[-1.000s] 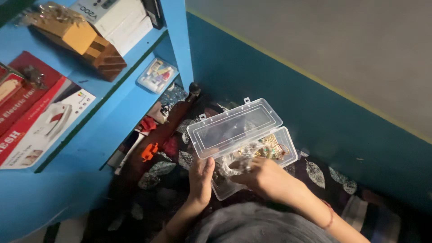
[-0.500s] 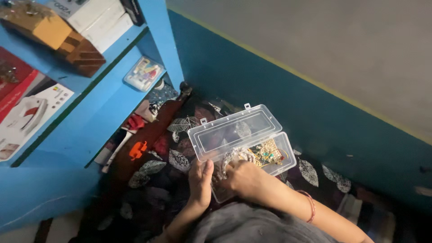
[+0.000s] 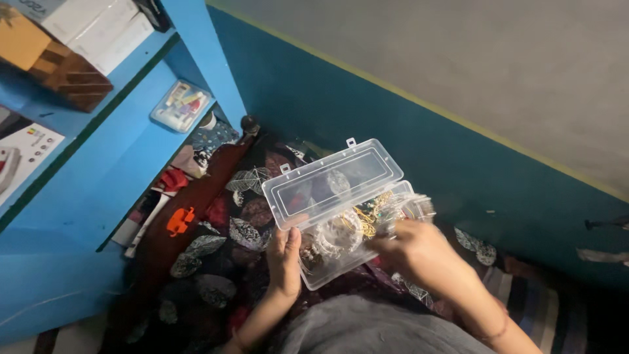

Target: The person sorts various items of gold-colored jewelry by removing them from a plastic bag and placing them into separate compartments of a clear plastic organizer box.

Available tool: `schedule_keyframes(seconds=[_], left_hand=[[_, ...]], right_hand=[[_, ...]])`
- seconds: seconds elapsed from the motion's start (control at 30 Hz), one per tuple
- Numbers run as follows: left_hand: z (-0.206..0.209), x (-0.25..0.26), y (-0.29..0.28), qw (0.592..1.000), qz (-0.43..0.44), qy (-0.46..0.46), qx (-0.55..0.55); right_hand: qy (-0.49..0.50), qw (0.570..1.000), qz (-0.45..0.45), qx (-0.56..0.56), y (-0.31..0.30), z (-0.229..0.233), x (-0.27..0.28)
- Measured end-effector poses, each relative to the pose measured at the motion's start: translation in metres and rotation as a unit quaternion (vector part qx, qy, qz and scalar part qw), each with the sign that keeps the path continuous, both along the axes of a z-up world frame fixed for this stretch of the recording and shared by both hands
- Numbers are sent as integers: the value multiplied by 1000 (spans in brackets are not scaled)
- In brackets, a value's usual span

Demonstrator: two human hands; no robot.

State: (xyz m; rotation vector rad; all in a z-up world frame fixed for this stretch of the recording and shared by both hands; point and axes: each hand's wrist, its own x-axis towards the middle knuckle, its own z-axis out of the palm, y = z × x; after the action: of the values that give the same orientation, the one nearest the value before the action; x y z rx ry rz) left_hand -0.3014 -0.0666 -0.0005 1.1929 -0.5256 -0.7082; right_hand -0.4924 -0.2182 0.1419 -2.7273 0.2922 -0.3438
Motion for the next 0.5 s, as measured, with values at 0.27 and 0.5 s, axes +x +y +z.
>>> schedule_keyframes(seconds=[0.27, 0.5], left_hand=[[9, -9, -8, 999, -18, 12, 50], [12, -14, -16, 998, -24, -54, 25]], right_hand=[[54, 993, -79, -66, -14, -17, -9], [1, 997, -62, -53, 11, -40, 25]])
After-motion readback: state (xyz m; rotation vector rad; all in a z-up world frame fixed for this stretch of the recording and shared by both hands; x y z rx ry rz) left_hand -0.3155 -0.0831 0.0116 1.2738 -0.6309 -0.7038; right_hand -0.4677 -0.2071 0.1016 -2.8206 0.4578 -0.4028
